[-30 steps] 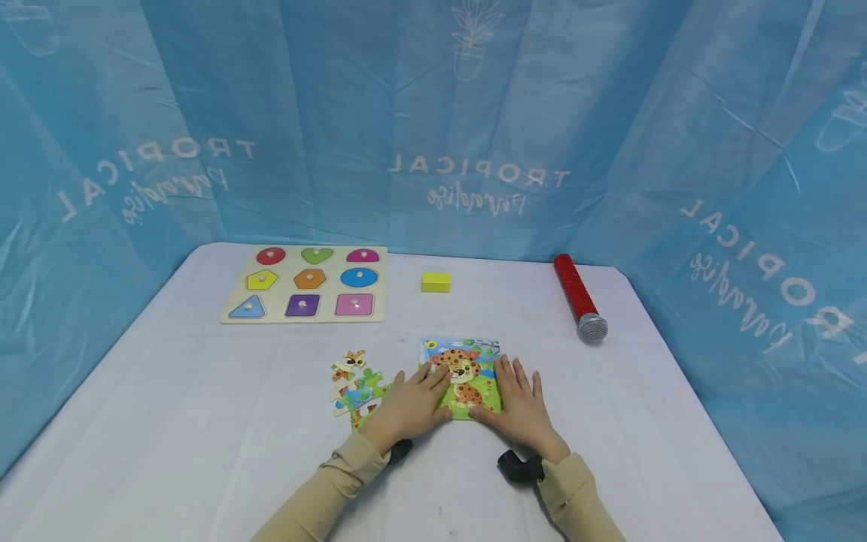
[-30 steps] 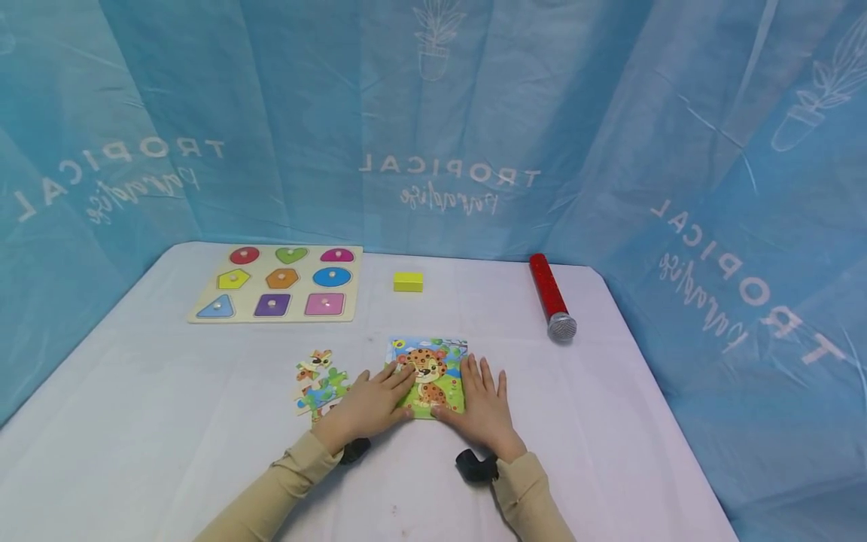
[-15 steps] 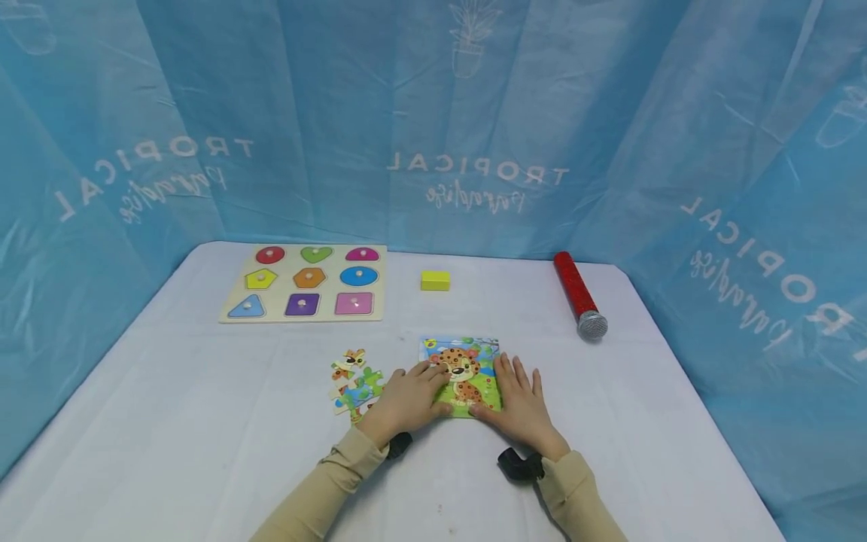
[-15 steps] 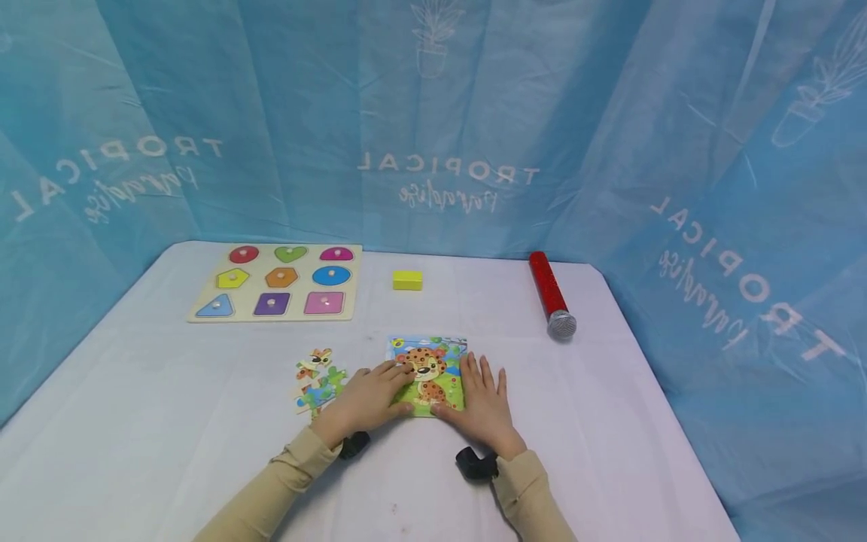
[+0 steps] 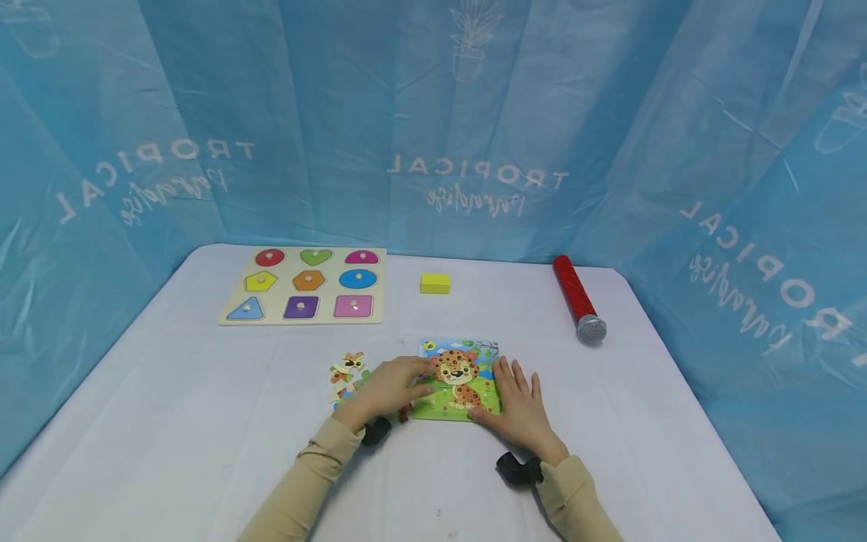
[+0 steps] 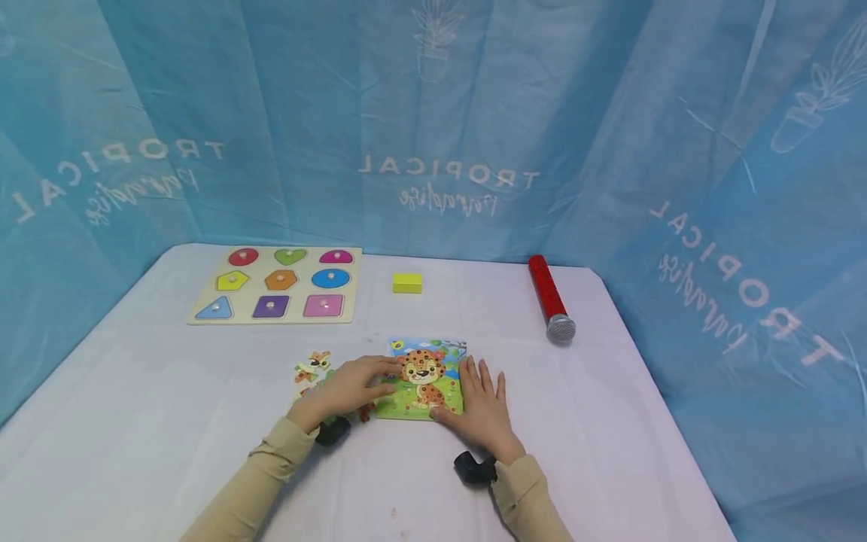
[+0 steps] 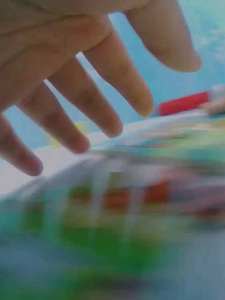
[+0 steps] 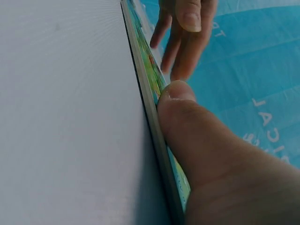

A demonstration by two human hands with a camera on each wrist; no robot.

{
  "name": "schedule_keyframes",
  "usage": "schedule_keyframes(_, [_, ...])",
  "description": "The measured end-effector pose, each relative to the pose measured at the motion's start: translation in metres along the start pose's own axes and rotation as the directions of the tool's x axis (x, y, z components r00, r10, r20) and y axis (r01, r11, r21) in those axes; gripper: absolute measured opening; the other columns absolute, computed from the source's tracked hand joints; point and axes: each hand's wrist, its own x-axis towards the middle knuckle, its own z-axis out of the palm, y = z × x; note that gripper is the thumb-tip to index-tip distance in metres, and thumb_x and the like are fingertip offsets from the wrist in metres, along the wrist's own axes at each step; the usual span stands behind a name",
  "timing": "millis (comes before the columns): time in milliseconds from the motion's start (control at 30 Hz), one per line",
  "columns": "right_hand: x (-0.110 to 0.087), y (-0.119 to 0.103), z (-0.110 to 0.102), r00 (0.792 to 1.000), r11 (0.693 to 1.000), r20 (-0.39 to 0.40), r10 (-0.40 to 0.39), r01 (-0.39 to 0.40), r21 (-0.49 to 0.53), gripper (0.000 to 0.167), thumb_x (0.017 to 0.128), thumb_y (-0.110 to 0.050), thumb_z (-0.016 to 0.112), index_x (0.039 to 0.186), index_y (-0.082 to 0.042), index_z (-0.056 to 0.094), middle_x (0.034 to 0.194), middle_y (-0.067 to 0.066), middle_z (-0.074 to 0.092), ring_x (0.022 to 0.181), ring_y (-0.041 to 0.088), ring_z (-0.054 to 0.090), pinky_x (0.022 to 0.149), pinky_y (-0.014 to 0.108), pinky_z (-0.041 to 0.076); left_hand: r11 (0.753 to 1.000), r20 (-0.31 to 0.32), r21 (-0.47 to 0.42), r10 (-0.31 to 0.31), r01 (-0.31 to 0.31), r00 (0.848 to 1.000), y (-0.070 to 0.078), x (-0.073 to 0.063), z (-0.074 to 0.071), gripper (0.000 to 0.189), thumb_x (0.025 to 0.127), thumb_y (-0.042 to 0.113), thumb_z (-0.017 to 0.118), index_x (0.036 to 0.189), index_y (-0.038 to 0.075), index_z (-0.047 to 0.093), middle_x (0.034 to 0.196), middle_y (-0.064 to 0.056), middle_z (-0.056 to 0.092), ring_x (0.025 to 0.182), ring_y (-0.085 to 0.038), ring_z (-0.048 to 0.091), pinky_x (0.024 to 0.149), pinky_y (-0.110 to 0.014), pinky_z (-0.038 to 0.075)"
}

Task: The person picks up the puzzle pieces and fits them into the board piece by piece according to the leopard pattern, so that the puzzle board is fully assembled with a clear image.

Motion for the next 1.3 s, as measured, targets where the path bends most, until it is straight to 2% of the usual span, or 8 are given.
schedule_keyframes(67, [-0.001, 0.001, 0.000, 1.000, 1.000, 0.010, 0.006, -0.006, -0.004, 0.100, 0.083, -0.060, 0.064, 0.153, -0.001, 0.022, 0.160, 0.019, 0.019, 0.150, 0.040, 0.010, 0.117, 0.064, 0.000, 0.996, -0.030, -0.062, -0.070, 0.068, 0.997, -0.015, -0.008, -0.013, 0.040, 0.096, 0.024, 0.061, 0.132, 0.007, 0.060, 0.138, -0.014, 0.057, 0.131, -0.034, 0.050, 0.109, -0.050, 0.040])
schedule_keyframes(167, [-0.003, 0.003, -0.002, 1.000, 1.000, 0.013, 0.015, -0.015, -0.022, 0.100, 0.083, -0.059, 0.064, 0.153, -0.002, 0.022, 0.161, 0.018, 0.019, 0.150, 0.039, 0.010, 0.117, 0.064, -0.001, 0.973, -0.045, -0.121, -0.205, 0.198, 0.978, -0.041, -0.024, -0.033, 0.042, 0.090, 0.010, 0.064, 0.131, 0.005, 0.060, 0.132, -0.017, 0.061, 0.118, -0.035, 0.059, 0.101, -0.050, 0.047])
schedule_keyframes(233, [-0.005, 0.005, -0.003, 1.000, 0.999, 0.006, 0.018, -0.017, -0.028, 0.099, 0.083, -0.058, 0.065, 0.153, -0.002, 0.023, 0.161, 0.018, 0.020, 0.150, 0.039, 0.010, 0.117, 0.064, -0.001, 0.960, -0.039, -0.149, -0.244, 0.236, 0.969, -0.057, -0.034, -0.041, 0.045, 0.083, 0.002, 0.068, 0.127, 0.003, 0.062, 0.129, -0.018, 0.062, 0.113, -0.035, 0.061, 0.098, -0.051, 0.048])
schedule_keyframes(467, [-0.003, 0.006, 0.001, 1.000, 1.000, 0.009, 0.018, -0.017, -0.012, 0.100, 0.083, -0.060, 0.064, 0.153, -0.002, 0.022, 0.161, 0.018, 0.018, 0.150, 0.039, 0.009, 0.117, 0.064, -0.002, 0.963, -0.062, -0.160, -0.229, 0.217, 0.971, -0.092, -0.050, -0.054, 0.044, 0.074, 0.000, 0.078, 0.116, 0.000, 0.067, 0.125, -0.022, 0.061, 0.112, -0.037, 0.056, 0.100, -0.054, 0.045])
schedule_keyframes(600, [0.000, 0.005, 0.003, 1.000, 1.000, -0.014, 0.010, -0.010, -0.001, 0.100, 0.082, -0.060, 0.065, 0.154, -0.003, 0.023, 0.161, 0.018, 0.019, 0.150, 0.039, 0.009, 0.117, 0.064, -0.002, 0.964, -0.110, -0.113, -0.253, 0.241, 0.961, -0.097, -0.052, -0.059, 0.042, 0.074, 0.005, 0.080, 0.114, 0.001, 0.068, 0.124, -0.023, 0.058, 0.114, -0.041, 0.050, 0.100, -0.056, 0.042])
schedule_keyframes(733, [0.001, 0.004, 0.003, 1.000, 1.000, -0.013, 0.017, -0.017, 0.010, 0.100, 0.082, -0.058, 0.066, 0.153, -0.002, 0.023, 0.161, 0.018, 0.020, 0.150, 0.039, 0.009, 0.117, 0.064, -0.002, 0.954, -0.113, -0.108, -0.293, 0.281, 0.950, -0.099, -0.053, -0.059, 0.043, 0.073, 0.007, 0.082, 0.113, 0.001, 0.068, 0.111, -0.018, 0.059, 0.104, -0.035, 0.049, 0.094, -0.053, 0.044])
schedule_keyframes(1000, [0.000, 0.002, 0.002, 1.000, 1.000, -0.005, 0.014, -0.014, 0.006, 0.100, 0.082, -0.057, 0.066, 0.153, -0.002, 0.023, 0.161, 0.019, 0.020, 0.150, 0.040, 0.010, 0.117, 0.064, -0.002, 0.929, -0.123, -0.155, -0.355, 0.335, 0.927, -0.094, -0.048, -0.062, 0.063, 0.072, 0.004, 0.081, 0.128, -0.004, 0.052, 0.099, -0.018, 0.051, 0.086, -0.027, 0.047, 0.076, -0.040, 0.044])
schedule_keyframes(1300, [0.002, 0.001, 0.002, 1.000, 1.000, -0.001, 0.016, -0.016, 0.001, 0.099, 0.083, -0.058, 0.065, 0.154, -0.003, 0.022, 0.161, 0.018, 0.019, 0.150, 0.039, 0.009, 0.118, 0.063, -0.001, 0.924, -0.123, -0.219, -0.346, 0.315, 0.930, -0.087, -0.045, -0.066, 0.022, 0.090, 0.008, 0.064, 0.111, 0.002, 0.063, 0.111, -0.022, 0.063, 0.094, -0.029, 0.060, 0.077, -0.040, 0.051])
